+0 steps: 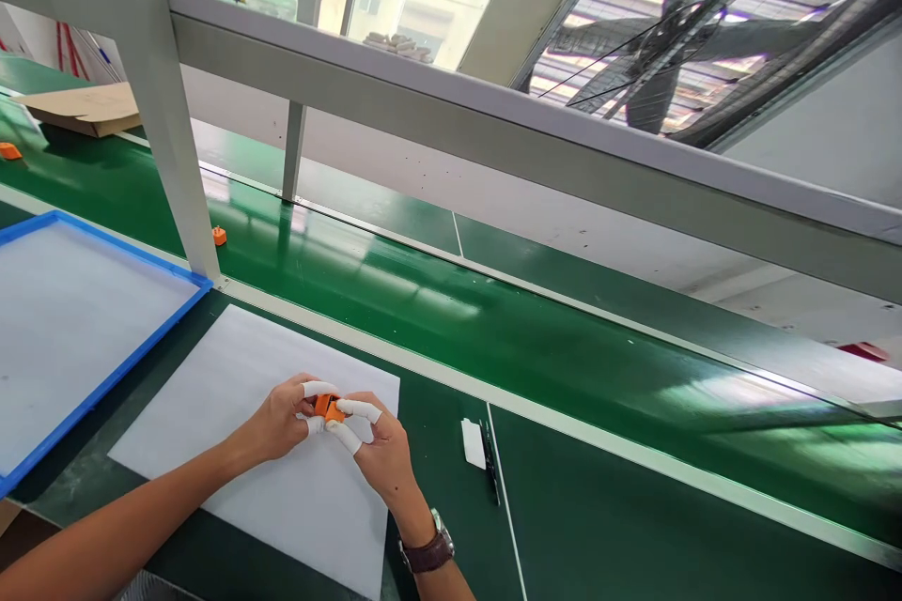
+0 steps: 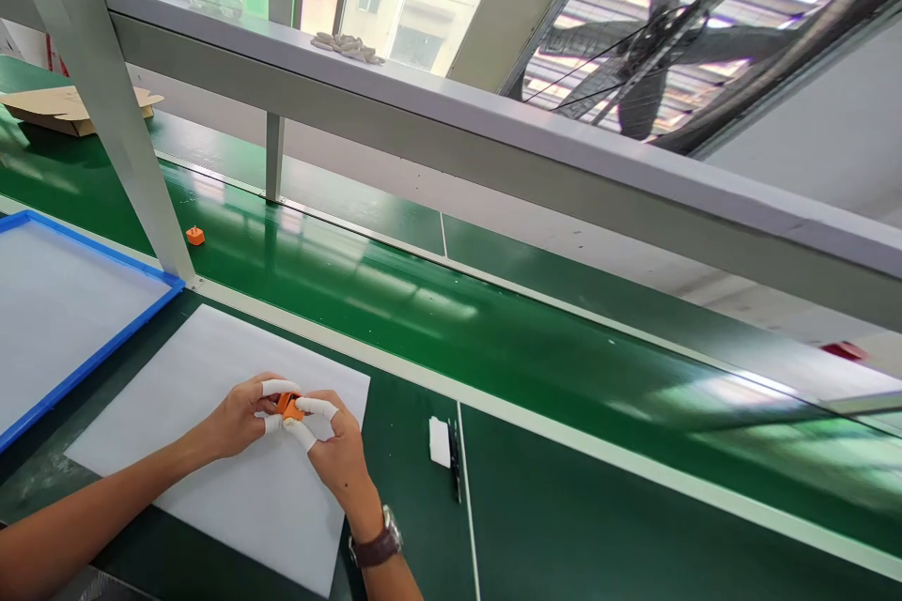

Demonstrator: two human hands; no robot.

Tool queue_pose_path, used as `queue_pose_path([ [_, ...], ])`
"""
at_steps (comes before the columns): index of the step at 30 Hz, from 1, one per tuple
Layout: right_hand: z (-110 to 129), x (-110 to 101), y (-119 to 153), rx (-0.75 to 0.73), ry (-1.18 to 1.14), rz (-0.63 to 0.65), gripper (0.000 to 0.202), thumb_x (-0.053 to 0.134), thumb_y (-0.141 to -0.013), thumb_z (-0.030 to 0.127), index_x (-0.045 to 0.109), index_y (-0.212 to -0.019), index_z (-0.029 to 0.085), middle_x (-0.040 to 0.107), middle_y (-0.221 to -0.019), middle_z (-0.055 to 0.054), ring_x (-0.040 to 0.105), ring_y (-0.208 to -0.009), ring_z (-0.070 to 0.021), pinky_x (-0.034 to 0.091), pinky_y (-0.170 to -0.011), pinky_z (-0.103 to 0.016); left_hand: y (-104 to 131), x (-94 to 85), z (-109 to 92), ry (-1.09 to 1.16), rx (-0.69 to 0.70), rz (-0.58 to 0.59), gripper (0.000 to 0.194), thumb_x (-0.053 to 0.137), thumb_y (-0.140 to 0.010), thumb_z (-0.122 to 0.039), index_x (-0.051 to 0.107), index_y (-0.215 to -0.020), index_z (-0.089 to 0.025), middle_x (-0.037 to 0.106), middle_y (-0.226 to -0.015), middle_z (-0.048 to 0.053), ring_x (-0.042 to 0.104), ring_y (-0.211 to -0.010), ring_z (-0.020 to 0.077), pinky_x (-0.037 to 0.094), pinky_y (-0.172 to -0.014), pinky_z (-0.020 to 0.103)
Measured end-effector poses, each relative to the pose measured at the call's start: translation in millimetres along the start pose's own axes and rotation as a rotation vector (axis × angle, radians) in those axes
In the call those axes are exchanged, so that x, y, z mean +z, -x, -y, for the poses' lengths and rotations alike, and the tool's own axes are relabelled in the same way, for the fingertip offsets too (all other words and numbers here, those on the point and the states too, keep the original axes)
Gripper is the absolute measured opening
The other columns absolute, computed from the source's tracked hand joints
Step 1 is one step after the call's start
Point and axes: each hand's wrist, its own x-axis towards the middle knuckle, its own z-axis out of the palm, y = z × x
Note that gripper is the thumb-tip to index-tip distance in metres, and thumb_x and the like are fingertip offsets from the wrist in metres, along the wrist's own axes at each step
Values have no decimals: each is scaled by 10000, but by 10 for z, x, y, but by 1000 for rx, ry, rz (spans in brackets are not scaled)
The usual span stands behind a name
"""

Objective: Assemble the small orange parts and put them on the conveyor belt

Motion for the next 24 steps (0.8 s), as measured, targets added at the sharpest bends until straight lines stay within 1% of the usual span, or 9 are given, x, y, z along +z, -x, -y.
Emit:
queue_pose_path([
  [2, 11, 5, -4, -4, 19, 2, 268, 745, -855, 227, 698, -1093, 342, 678, -992, -11, 664, -867, -182, 572, -803, -348, 4, -3, -8, 40, -46, 34, 372, 704, -816, -267, 696, -1188, -261, 659, -1060, 32, 665, -878, 191, 588, -813, 331],
  [5, 0, 8, -5, 30, 33, -10, 215, 726, -874, 257, 712, -1071, 343, 639, -977, -16, 646, -867, -185, 569, -804, -357, -1, 4, -37, 114, -112, 87, 374, 732, -813, -288, 711, -1183, -239, 706, -1013, 29, 681, -899, 212, 583, -836, 334],
  [10, -84, 31, -1, 99, -26, -7, 199, 741, -861, 291, 722, -1053, 341, 620, -959, -13, 636, -833, -177, 571, -792, -354, -10, 27, -39, 206, -169, 87, 441, 766, -792, -287, 703, -1222, -209, 743, -1066, 44, 702, -967, 246, 575, -901, 365],
  [13, -115, 35, -5, 114, -55, -14, 198, 742, -856, 282, 723, -1046, 336, 627, -970, -14, 641, -845, -176, 571, -814, -358, -12, 9, -36, 285, -208, 145, 511, 743, -819, -288, 644, -1311, -197, 738, -1154, 67, 695, -1061, 268, 545, -991, 412],
  [15, -109, 18, -11, 129, -61, -11, 203, 741, -854, 282, 725, -1050, 333, 631, -975, -19, 644, -874, -183, 572, -828, -363, -20, -8, -45, 306, -229, 168, 504, 723, -840, -307, 636, -1322, -188, 731, -1198, 80, 676, -1128, 284, 512, -1048, 446],
  [17, -86, -15, -22, 155, -88, 8, 209, 743, -850, 291, 723, -1055, 328, 634, -992, -25, 646, -894, -187, 573, -846, -370, -33, -13, -49, 299, -247, 135, 467, 715, -848, -335, 662, -1288, -186, 742, -1190, 83, 672, -1148, 296, 499, -1068, 471],
  [20, -46, -73, -41, 227, -212, 81, 184, 738, -848, 346, 719, -1026, 301, 641, -1045, -35, 661, -949, -197, 581, -885, -380, -46, 4, -27, 303, -268, 77, 413, 705, -852, -340, 692, -1239, -194, 755, -1170, 77, 689, -1125, 296, 515, -1056, 484],
  [22, -35, -104, -51, 304, -301, 99, 196, 737, -842, 399, 712, -990, 273, 658, -1076, -45, 678, -977, -208, 592, -894, -383, -46, 23, -2, 305, -279, 56, 374, 703, -848, -316, 710, -1201, -194, 753, -1180, 73, 693, -1123, 292, 521, -1055, 478],
  [24, -39, -120, -53, 413, -342, 86, 269, 743, -835, 429, 699, -1031, 251, 699, -1044, -54, 702, -958, -215, 602, -892, -393, -38, 41, 16, 300, -286, 37, 351, 705, -838, -287, 720, -1177, -194, 749, -1192, 69, 687, -1139, 288, 522, -1061, 467],
])
